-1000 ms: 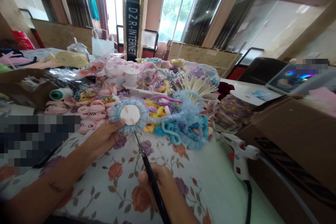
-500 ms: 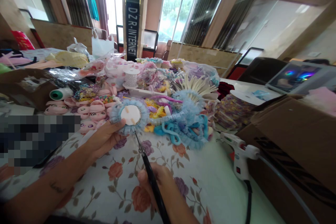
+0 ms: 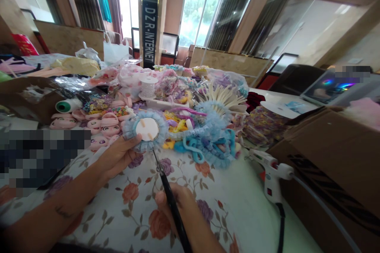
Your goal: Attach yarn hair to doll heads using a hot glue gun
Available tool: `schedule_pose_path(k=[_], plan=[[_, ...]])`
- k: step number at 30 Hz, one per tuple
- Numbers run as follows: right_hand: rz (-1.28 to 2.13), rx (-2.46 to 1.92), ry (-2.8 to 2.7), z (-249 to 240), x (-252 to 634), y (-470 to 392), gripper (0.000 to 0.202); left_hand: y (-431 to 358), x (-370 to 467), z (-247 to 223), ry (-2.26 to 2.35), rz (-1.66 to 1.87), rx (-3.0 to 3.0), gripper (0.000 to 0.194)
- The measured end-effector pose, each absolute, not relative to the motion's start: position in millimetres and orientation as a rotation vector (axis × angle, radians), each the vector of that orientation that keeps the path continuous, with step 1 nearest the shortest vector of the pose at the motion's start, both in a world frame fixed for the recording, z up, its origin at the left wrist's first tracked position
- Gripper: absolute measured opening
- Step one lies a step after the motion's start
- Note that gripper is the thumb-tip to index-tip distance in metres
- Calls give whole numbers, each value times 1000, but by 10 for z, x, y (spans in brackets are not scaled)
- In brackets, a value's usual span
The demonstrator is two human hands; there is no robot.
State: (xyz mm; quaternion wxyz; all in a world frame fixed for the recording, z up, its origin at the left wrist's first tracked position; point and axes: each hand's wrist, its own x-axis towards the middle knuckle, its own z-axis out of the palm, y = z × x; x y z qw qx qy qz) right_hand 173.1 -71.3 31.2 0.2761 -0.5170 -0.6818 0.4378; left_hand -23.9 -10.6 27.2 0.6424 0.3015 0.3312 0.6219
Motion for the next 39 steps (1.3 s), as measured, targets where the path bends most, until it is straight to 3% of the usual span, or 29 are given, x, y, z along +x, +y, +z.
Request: schedule_pose_path(k=[12, 22, 28, 39], plan=[[1149, -1372, -1852, 396, 1742, -703, 61, -111, -210, 267, 739, 1424, 681, 37], [1106, -1428, -1790, 182, 1749, -692, 47, -119, -211, 271, 731, 1411, 704, 38], [1185, -1387, -1775, 161, 1807, -634, 47, -129, -214, 278, 705, 1397, 701, 37], [988, -1369, -1888, 170, 1801, -709, 52, -119, -233, 276, 694, 1392, 583, 36]])
